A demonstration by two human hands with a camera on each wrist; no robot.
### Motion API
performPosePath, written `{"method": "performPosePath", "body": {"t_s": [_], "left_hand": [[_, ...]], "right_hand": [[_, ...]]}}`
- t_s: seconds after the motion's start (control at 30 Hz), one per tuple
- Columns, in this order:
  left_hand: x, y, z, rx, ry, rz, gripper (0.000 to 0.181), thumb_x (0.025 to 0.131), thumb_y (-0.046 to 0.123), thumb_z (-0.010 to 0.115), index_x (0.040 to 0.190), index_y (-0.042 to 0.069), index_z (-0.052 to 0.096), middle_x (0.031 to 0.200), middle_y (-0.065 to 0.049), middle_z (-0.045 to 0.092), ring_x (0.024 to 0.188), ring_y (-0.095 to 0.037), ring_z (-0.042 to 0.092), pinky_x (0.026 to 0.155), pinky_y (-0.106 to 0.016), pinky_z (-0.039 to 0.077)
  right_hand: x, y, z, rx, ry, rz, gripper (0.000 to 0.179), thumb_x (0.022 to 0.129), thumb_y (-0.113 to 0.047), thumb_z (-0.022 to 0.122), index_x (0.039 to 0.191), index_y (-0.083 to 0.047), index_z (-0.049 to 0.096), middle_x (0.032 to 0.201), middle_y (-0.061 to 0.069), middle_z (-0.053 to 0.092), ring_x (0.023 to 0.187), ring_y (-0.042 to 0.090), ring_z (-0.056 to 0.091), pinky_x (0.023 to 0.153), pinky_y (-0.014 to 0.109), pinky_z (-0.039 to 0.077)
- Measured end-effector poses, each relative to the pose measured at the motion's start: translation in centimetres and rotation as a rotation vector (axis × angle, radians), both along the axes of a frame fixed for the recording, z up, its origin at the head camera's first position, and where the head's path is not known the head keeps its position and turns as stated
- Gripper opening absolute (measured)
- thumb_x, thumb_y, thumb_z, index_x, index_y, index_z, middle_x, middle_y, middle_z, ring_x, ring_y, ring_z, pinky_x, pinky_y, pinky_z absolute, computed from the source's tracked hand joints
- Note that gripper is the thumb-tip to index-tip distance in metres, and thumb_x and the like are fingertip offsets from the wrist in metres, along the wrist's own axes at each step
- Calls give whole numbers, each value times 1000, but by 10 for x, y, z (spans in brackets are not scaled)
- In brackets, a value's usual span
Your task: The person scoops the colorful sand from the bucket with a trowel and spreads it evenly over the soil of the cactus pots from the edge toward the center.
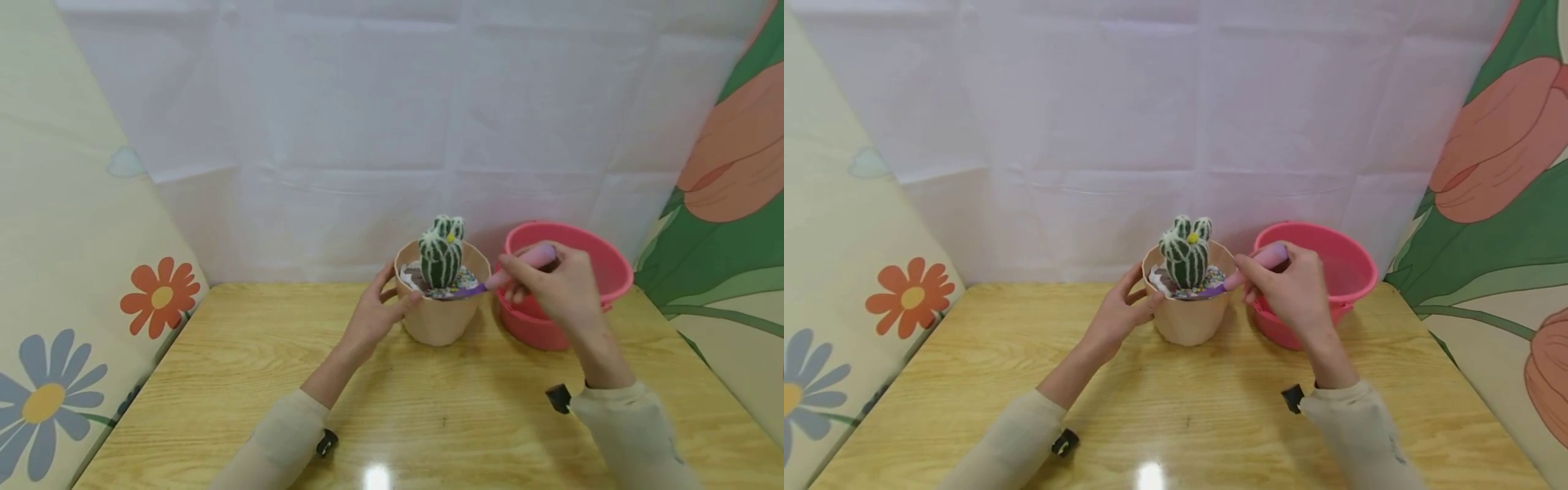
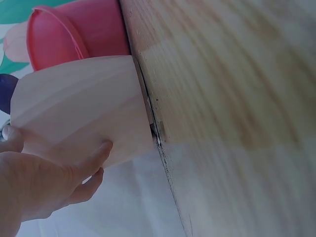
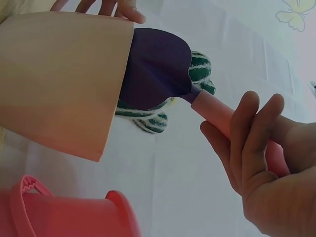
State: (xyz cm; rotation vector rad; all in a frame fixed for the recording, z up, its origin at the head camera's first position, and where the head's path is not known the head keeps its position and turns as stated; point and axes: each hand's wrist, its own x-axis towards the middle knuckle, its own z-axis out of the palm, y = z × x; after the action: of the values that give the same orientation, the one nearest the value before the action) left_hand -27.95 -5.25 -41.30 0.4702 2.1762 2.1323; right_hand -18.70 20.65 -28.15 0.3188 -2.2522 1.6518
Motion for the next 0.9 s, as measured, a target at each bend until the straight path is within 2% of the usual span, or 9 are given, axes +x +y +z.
{"method": "performPosePath", "body": {"t_s": [0.23, 0.53, 0.7, 0.77, 0.9], "left_hand": [[0, 1, 1, 18, 1, -21, 83, 94, 29, 77, 162, 23, 29, 161, 7, 31, 138, -29, 43, 99, -50, 52], [1, 2, 3, 37, -7, -23, 83, 94, 28, 76, 162, 22, 29, 162, 6, 30, 139, -30, 42, 99, -50, 52], [1, 0, 3, 31, -30, -10, 84, 92, 35, 78, 161, 23, 31, 162, 5, 32, 138, -29, 42, 101, -50, 51], [1, 0, 3, 23, -29, 2, 83, 92, 39, 77, 161, 23, 32, 162, 3, 32, 138, -29, 43, 101, -51, 51], [3, -2, 4, -2, -7, 58, 76, 94, 41, 74, 157, 19, 39, 157, -3, 40, 133, -29, 47, 101, -51, 51]], "right_hand": [[-22, 9, -25, -41, -10, -44, 35, 91, -32, 79, 85, 1, 73, 80, 12, 75, 60, 29, 69, 56, 33, 61], [-25, 12, -25, -172, -22, -91, 35, 95, -27, 76, 93, 7, 70, 83, 19, 74, 56, 27, 68, 56, 33, 61], [-22, 21, -21, -232, -51, -118, 38, 91, -28, 80, 94, 8, 70, 83, 21, 74, 53, 24, 66, 53, 31, 60], [-20, 25, -19, -232, -62, -122, 40, 90, -30, 81, 93, 9, 70, 80, 21, 73, 53, 24, 66, 53, 30, 60], [-12, 32, -14, -162, -80, -95, 44, 90, -36, 80, 93, 7, 70, 83, 19, 74, 57, 26, 66, 56, 31, 60]]}}
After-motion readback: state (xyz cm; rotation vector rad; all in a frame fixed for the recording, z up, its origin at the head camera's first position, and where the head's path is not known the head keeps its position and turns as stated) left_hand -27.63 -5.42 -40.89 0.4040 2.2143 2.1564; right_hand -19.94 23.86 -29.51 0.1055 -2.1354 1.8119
